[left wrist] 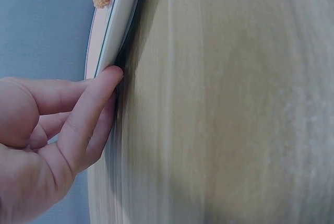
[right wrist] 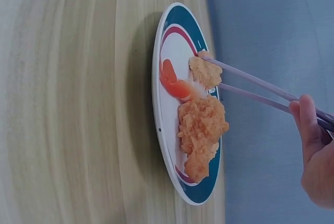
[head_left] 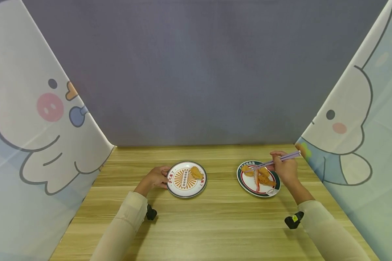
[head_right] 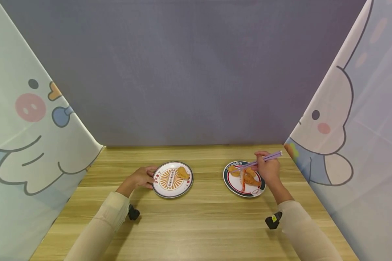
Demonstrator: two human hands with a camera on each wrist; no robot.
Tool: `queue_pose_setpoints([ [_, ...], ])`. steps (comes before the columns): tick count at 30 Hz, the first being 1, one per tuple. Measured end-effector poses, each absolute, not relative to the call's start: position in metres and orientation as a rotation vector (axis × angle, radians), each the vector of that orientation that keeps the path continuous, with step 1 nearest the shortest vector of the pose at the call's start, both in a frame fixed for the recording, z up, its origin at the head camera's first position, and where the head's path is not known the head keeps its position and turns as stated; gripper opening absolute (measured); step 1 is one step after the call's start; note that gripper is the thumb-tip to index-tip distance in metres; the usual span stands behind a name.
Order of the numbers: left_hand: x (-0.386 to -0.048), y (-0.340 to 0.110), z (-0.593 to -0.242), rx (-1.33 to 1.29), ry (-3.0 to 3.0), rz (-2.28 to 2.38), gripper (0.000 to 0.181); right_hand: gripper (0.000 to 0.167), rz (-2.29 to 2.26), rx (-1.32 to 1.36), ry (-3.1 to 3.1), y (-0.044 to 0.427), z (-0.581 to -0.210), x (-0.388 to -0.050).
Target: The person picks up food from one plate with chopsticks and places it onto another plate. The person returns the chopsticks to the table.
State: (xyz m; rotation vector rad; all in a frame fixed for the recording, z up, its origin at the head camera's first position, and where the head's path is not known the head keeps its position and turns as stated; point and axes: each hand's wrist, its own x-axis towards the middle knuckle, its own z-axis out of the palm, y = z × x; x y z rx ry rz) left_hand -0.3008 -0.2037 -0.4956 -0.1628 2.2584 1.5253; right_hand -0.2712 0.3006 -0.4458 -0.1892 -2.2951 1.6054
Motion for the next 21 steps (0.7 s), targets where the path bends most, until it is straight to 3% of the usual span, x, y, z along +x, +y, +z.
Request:
queue_pose_setpoints([
  [10, -0.301, -0.204, -0.495, -0.156, 2.260, 1.520, 0.067, 0.029, 1.615, -0.215, -2.255, 0.302, -0.442, -0.272],
  [21, -0.299, -0.204, -0.493, -0.137, 2.267, 1.514, 0.066, 0.016, 1.819, -0.183, -2.099, 0.305, -0.435, -0.272],
])
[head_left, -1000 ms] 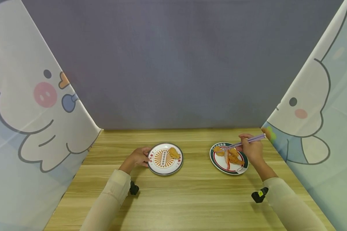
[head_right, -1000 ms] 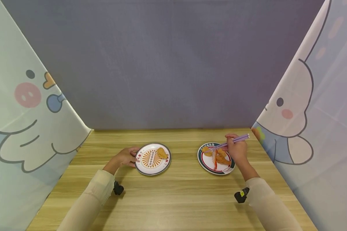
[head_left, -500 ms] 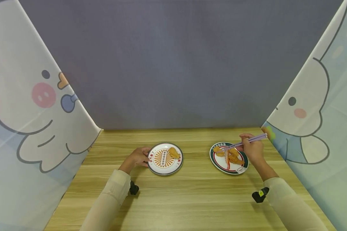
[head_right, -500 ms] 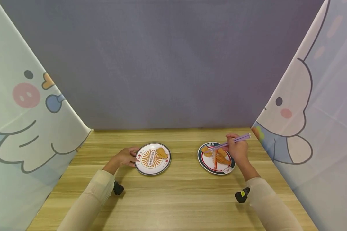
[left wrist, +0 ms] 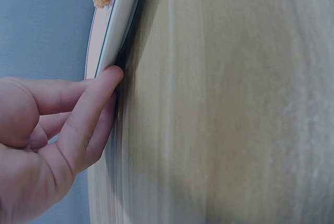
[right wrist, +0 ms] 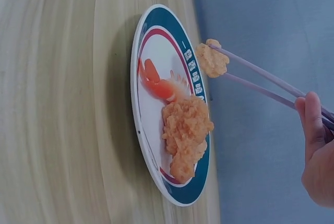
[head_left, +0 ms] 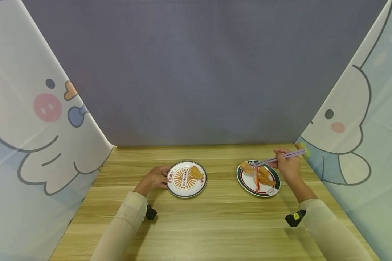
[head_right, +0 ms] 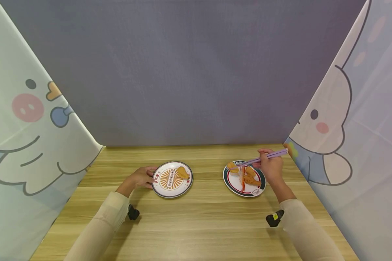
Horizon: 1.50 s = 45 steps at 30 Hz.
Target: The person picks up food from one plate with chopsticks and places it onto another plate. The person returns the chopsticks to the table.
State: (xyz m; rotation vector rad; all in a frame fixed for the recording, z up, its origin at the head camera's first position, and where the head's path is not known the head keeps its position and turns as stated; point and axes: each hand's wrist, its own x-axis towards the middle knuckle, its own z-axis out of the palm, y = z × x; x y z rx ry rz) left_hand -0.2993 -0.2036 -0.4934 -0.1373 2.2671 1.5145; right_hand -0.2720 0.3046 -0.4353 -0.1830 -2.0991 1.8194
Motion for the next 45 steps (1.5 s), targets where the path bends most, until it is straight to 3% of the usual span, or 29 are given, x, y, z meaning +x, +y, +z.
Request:
queue_pose_setpoints([
  [23, -0.299, -0.204, -0.495, -0.131, 2.255, 1.536, 0.068, 0.015, 2.029, -0.154, -2.030, 0.263, -0.418, -0.269],
  [45, -0.300, -0.205, -0.496, -0.116, 2.263, 1.520, 0.068, 0.020, 2.007, -0.189, -2.135, 0.236, -0.428, -0.282],
])
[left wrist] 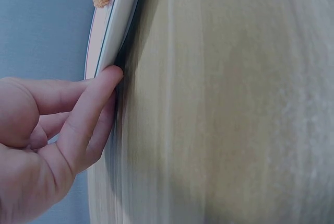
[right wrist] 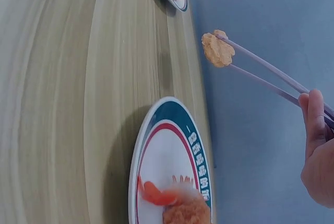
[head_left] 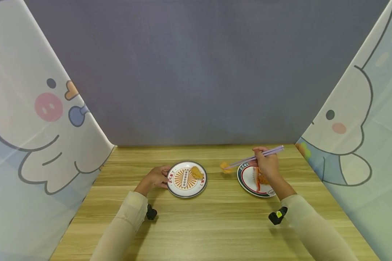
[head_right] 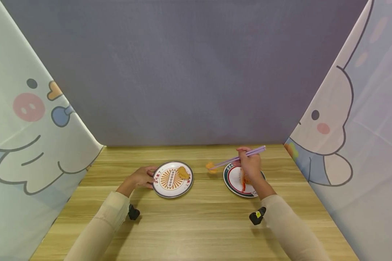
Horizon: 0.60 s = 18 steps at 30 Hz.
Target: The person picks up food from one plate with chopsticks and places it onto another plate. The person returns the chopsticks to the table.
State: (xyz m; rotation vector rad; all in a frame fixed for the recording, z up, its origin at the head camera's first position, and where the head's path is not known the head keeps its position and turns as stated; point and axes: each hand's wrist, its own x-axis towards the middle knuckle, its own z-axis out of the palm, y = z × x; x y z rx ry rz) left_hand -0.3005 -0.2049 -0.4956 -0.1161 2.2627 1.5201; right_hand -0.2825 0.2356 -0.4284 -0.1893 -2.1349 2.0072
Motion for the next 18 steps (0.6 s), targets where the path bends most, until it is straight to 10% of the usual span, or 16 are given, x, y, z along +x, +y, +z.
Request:
queue_pose_setpoints([
  [18, -0.300, -0.204, -0.494, -0.110, 2.276, 1.514, 0.068, 0.015, 2.056, -0.119, -2.088, 0.210, -0.434, -0.285],
])
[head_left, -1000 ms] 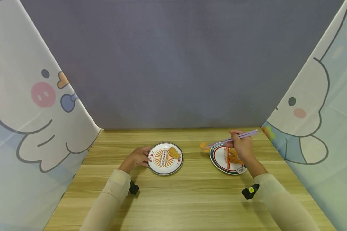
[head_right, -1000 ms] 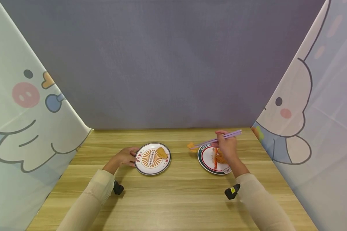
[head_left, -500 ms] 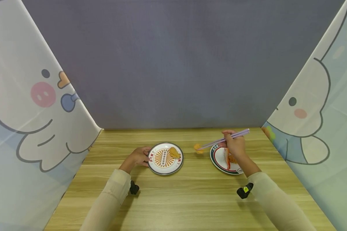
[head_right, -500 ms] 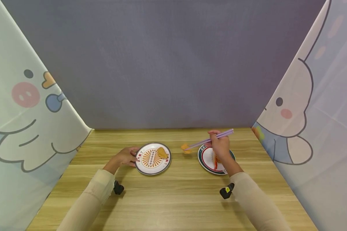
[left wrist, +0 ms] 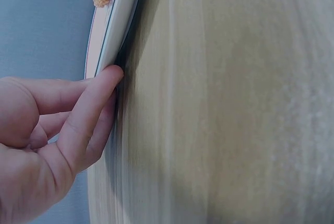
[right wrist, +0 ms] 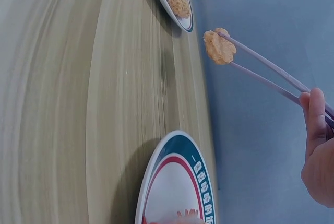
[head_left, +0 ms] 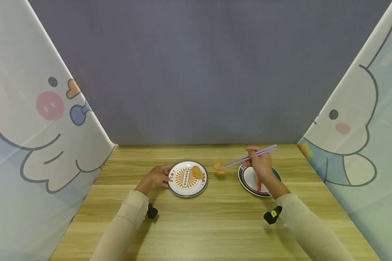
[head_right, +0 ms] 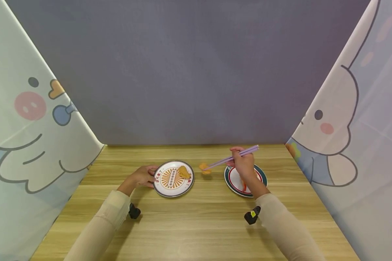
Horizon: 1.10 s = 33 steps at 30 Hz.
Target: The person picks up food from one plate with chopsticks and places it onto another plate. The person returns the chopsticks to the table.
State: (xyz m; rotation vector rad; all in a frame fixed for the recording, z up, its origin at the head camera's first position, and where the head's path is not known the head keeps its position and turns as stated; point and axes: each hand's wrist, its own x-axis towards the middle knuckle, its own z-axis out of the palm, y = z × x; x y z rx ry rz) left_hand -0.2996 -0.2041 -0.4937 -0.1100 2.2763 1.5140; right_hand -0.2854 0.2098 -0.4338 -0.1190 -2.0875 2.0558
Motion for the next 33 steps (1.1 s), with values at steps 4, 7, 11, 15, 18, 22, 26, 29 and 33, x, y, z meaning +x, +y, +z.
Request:
queue_pose_setpoints([
  [4, -0.299, -0.204, -0.493, -0.110, 2.271, 1.521, 0.069, 0.019, 2.067, -0.122, -2.073, 0.203, -0.434, -0.285],
  [7, -0.299, -0.204, -0.494, -0.100, 2.277, 1.506, 0.068, 0.023, 2.103, -0.121, -2.055, 0.199, -0.436, -0.286],
  [11, -0.299, -0.206, -0.495, -0.096, 2.284, 1.490, 0.068, 0.026, 2.164, -0.082, -2.028, 0.195, -0.440, -0.287],
  [15, -0.299, -0.206, -0.495, -0.106, 2.285, 1.497, 0.067, 0.020, 2.188, -0.071, -2.027, 0.188, -0.442, -0.287],
  [18, -0.299, -0.206, -0.495, -0.112, 2.283, 1.501, 0.067, 0.019, 2.185, -0.077, -2.048, 0.183, -0.442, -0.285],
  [22, -0.298, -0.206, -0.494, -0.106, 2.276, 1.499, 0.067, 0.024, 2.184, -0.086, -2.062, 0.175, -0.441, -0.282],
  [26, -0.298, -0.206, -0.494, -0.095, 2.286, 1.489, 0.067, 0.024, 2.180, -0.091, -2.061, 0.168, -0.443, -0.282],
  [29, -0.299, -0.206, -0.494, -0.089, 2.298, 1.476, 0.067, 0.023, 2.182, -0.090, -2.061, 0.163, -0.446, -0.283],
  [33, -0.299, -0.207, -0.495, -0.089, 2.300, 1.470, 0.068, 0.023, 2.192, -0.083, -2.067, 0.156, -0.449, -0.282],
])
